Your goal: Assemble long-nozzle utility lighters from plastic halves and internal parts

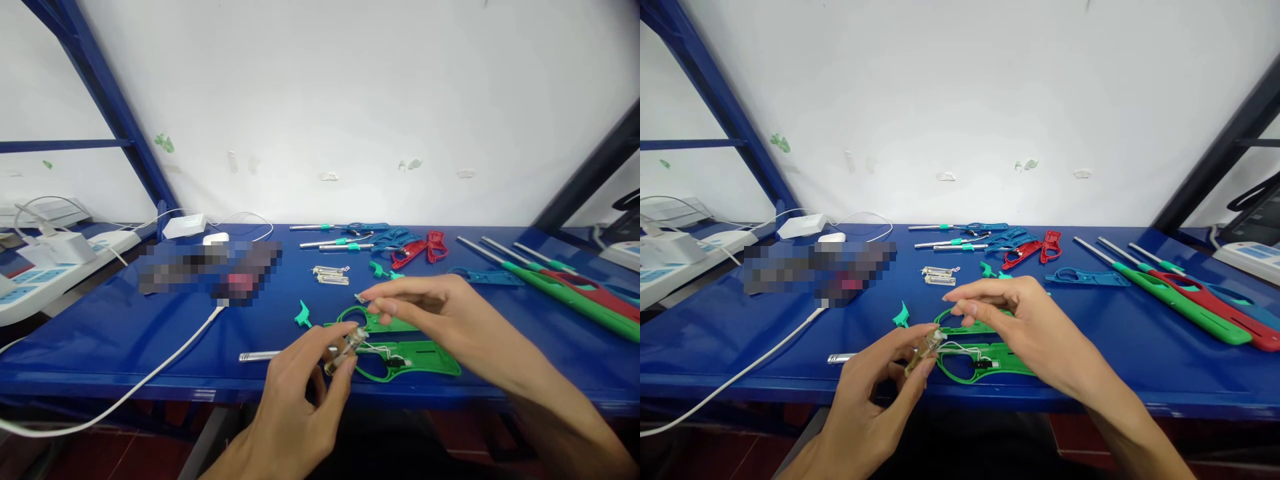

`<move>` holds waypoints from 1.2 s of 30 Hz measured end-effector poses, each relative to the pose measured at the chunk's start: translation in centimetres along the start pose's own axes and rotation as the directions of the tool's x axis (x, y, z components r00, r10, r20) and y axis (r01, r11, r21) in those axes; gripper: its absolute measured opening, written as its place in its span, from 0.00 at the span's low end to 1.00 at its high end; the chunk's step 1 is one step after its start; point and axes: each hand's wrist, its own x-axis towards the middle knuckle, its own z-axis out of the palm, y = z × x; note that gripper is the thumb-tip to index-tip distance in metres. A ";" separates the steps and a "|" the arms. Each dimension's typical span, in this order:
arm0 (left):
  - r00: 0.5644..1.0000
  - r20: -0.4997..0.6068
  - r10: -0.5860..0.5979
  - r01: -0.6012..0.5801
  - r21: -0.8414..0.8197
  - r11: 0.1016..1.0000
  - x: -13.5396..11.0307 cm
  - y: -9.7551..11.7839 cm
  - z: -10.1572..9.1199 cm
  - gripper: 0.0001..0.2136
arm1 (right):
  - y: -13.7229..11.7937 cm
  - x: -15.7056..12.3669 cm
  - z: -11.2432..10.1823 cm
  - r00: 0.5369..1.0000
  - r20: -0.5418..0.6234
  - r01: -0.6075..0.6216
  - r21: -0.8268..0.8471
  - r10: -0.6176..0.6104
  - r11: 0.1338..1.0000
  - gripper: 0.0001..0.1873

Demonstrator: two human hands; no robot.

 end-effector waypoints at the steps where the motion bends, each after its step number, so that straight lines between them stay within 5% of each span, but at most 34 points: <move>1: 1.000 -0.001 -0.001 0.001 -0.003 1.000 0.0 0.0 0.0 0.18 | 0.0 0.0 -0.1 1.000 0.010 0.008 -0.012 -0.008 1.000 0.12; 9: 1.000 0.003 -0.014 0.014 -0.009 1.000 0.1 0.2 0.0 0.16 | -0.4 -0.1 0.1 0.994 0.051 -0.097 0.103 0.092 0.990 0.14; 21: 0.999 0.001 -0.052 0.052 -0.006 0.999 0.2 0.8 -0.2 0.15 | -0.8 -0.5 0.5 0.994 0.112 0.005 -0.048 0.000 0.999 0.13; 28: 0.999 0.015 -0.053 0.053 -0.013 0.999 0.2 0.7 -0.2 0.14 | -0.3 -0.8 0.6 0.988 0.131 -0.078 0.009 0.076 0.997 0.16; 36: 0.999 0.026 -0.025 0.023 0.054 0.998 -0.1 0.3 -0.3 0.14 | -0.3 -1.1 0.7 0.990 0.136 -0.036 0.009 0.034 0.999 0.05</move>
